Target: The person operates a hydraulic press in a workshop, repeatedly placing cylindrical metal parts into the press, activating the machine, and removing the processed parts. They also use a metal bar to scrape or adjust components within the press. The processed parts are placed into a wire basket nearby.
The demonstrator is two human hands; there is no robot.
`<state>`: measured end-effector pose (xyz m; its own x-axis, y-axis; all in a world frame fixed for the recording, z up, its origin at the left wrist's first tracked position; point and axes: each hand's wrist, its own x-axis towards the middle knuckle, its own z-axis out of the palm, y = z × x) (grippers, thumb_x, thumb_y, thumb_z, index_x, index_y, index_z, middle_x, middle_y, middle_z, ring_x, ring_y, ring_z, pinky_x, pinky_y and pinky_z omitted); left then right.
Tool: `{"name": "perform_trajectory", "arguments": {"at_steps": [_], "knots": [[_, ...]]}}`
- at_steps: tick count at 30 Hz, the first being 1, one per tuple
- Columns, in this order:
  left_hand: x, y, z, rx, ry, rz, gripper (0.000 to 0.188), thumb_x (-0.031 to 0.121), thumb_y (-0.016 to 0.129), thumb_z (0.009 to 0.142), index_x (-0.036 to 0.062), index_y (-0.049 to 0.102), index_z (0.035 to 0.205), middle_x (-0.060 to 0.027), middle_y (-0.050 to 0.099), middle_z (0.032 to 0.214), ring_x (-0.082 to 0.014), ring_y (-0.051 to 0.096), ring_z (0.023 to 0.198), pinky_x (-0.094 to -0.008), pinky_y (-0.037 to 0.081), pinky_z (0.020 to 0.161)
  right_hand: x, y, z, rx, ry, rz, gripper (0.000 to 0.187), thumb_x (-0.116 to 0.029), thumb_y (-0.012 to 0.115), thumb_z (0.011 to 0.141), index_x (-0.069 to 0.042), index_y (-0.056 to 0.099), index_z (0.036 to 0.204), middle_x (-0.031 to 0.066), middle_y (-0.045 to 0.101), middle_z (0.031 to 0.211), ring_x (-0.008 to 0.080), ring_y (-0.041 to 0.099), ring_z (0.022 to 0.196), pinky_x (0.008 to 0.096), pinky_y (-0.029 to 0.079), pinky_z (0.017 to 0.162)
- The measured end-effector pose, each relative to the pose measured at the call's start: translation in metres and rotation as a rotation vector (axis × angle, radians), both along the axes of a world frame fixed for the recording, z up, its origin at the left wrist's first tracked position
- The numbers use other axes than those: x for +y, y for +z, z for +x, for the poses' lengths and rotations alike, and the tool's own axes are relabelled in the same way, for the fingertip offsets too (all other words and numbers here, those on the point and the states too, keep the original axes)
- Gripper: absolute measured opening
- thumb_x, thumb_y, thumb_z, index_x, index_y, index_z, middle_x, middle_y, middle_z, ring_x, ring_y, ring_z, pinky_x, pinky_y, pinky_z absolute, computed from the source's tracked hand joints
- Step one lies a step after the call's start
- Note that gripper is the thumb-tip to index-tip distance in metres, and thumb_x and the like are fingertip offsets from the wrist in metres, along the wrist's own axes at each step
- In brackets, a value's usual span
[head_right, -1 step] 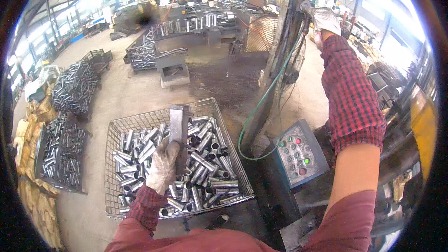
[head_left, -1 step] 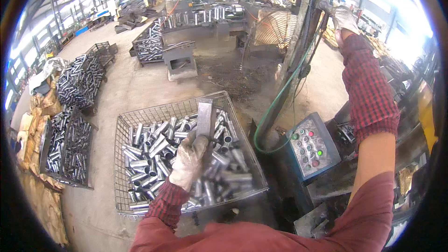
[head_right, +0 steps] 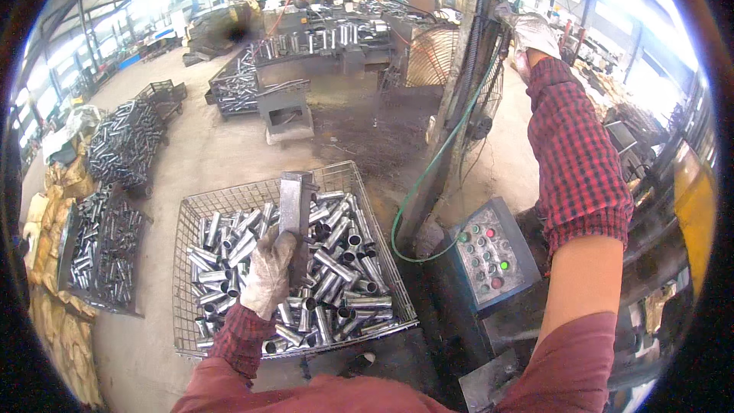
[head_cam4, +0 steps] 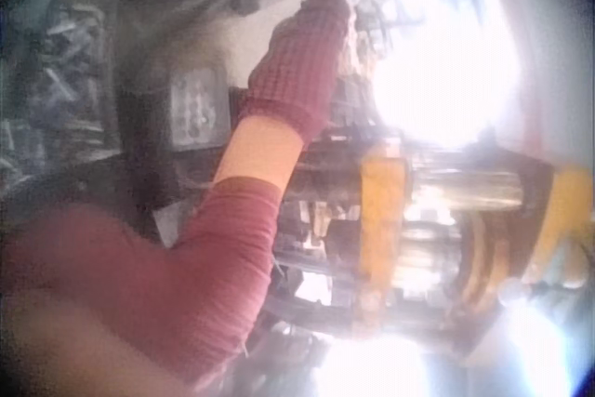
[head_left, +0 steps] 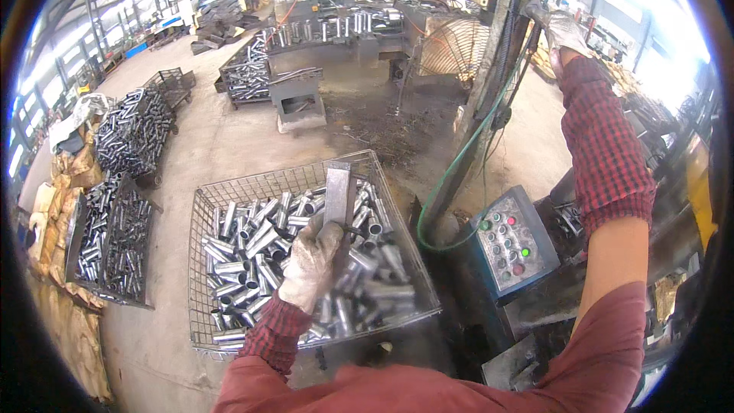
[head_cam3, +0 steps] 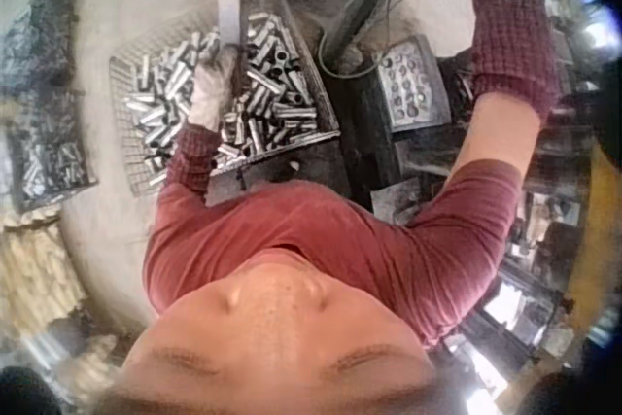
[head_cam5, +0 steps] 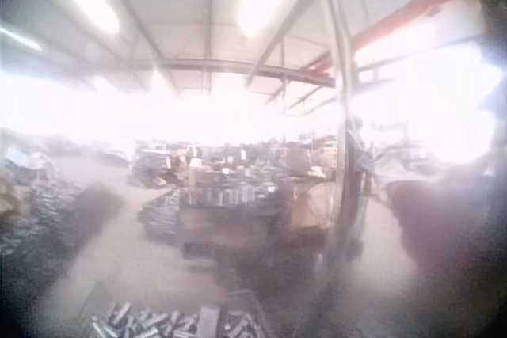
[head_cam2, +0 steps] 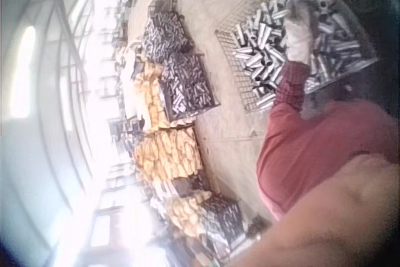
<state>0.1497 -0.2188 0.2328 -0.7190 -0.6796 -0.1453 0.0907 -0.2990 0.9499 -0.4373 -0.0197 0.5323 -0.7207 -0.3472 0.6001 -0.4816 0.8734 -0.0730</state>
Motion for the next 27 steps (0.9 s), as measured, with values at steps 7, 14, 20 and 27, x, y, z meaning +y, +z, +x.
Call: {"name": "perform_trajectory", "arguments": {"at_steps": [7, 14, 20, 27], "knots": [[-0.009, -0.005, 0.013, 0.034, -0.042, -0.102, 0.043, 0.039, 0.066, 0.113, 0.0027, 0.067, 0.135, 0.0035, 0.067, 0.091, -0.0065, 0.057, 0.075, -0.0245, 0.046, 0.063, -0.022, 0.009, 0.079, -0.164, 0.070, -0.534, 0.057, -0.049, 0.064, 0.104, -0.013, 0.063, 0.147, 0.0297, 0.065, 0.142, 0.0413, 0.064, 0.132, 0.0483, 0.048, 0.116], [-0.030, -0.007, 0.005, 0.009, 0.052, -0.273, 0.043, 0.046, 0.061, 0.112, 0.0033, 0.067, 0.116, -0.0052, 0.073, 0.092, -0.0151, 0.070, 0.075, -0.0301, 0.058, 0.063, 0.016, 0.027, 0.138, -0.247, 0.410, -0.916, 0.066, -0.061, 0.060, 0.103, -0.013, 0.067, 0.147, 0.0207, 0.071, 0.139, 0.0313, 0.066, 0.123, 0.0442, 0.049, 0.109], [-0.040, 0.010, -0.010, 0.034, 0.075, -0.222, 0.041, 0.044, 0.060, 0.113, 0.0062, 0.068, 0.126, -0.0053, 0.073, 0.092, -0.0159, 0.071, 0.074, -0.0303, 0.059, 0.058, 0.103, -0.079, 0.302, -0.518, 0.560, -0.955, 0.046, -0.014, 0.077, 0.093, -0.002, 0.069, 0.137, 0.0102, 0.076, 0.114, 0.0215, 0.071, 0.094, 0.0353, 0.061, 0.090], [-0.042, 0.036, -0.044, 0.182, 0.158, -0.375, 0.054, 0.054, 0.059, 0.113, 0.0026, 0.067, 0.129, -0.0031, 0.065, 0.082, -0.0117, 0.062, 0.067, -0.0275, 0.054, 0.058, 0.104, -0.236, 0.465, -0.752, 0.811, -1.391, 0.047, 0.003, 0.076, 0.088, 0.001, 0.069, 0.135, 0.0145, 0.075, 0.128, 0.0261, 0.075, 0.112, 0.0426, 0.061, 0.095]]}}
